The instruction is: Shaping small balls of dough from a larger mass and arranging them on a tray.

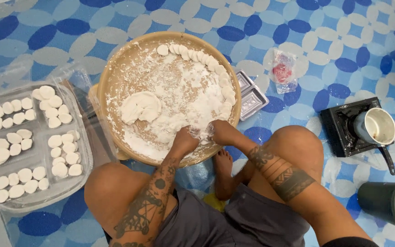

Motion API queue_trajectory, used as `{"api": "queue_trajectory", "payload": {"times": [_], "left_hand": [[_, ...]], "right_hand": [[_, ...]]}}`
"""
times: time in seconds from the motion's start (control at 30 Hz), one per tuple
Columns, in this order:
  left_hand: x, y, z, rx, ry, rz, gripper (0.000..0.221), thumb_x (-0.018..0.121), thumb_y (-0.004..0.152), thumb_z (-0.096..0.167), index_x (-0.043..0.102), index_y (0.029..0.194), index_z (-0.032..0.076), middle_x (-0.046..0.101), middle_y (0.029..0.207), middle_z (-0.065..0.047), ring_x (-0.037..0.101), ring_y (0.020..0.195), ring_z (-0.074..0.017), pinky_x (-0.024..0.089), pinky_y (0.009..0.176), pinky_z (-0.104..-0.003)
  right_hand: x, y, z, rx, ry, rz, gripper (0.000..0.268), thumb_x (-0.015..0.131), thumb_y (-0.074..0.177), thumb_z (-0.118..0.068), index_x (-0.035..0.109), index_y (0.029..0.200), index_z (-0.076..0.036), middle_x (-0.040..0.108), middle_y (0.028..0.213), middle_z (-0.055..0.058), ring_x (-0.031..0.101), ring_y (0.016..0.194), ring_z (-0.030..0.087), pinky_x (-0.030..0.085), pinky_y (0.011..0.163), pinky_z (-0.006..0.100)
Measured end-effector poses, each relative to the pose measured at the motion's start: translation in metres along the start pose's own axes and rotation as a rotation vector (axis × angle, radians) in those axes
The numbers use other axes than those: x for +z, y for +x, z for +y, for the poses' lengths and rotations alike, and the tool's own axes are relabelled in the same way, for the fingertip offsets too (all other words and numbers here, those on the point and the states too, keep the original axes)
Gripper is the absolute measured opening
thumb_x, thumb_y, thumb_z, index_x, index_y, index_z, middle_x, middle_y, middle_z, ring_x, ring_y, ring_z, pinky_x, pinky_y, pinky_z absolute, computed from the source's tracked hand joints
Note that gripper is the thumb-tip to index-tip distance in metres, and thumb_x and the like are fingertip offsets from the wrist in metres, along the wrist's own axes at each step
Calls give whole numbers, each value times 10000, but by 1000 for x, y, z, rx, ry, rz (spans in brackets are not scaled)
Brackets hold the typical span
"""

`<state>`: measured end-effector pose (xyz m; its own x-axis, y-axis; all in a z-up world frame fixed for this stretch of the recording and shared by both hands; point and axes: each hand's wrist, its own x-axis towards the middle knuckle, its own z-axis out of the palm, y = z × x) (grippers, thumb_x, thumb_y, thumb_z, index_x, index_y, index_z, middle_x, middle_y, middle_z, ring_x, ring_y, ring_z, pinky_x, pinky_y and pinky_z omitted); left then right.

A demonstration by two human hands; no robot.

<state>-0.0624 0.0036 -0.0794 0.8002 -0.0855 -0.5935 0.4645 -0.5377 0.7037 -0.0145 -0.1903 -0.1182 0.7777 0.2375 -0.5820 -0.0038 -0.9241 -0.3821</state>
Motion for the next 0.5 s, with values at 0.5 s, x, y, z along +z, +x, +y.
{"api": "queue_trajectory", "payload": {"times": [0.5], "left_hand": [[-80, 14, -49, -3, 293, 730, 406, 666, 881, 29, 615, 1273, -62, 635, 1206, -249, 609, 1150, -430, 525, 912, -575]], "right_hand": [[-19, -29, -36, -29, -302, -70, 463, 680, 885, -305, 657, 1280, -64, 722, 1042, 273, 708, 1030, 488, 559, 861, 602]]}}
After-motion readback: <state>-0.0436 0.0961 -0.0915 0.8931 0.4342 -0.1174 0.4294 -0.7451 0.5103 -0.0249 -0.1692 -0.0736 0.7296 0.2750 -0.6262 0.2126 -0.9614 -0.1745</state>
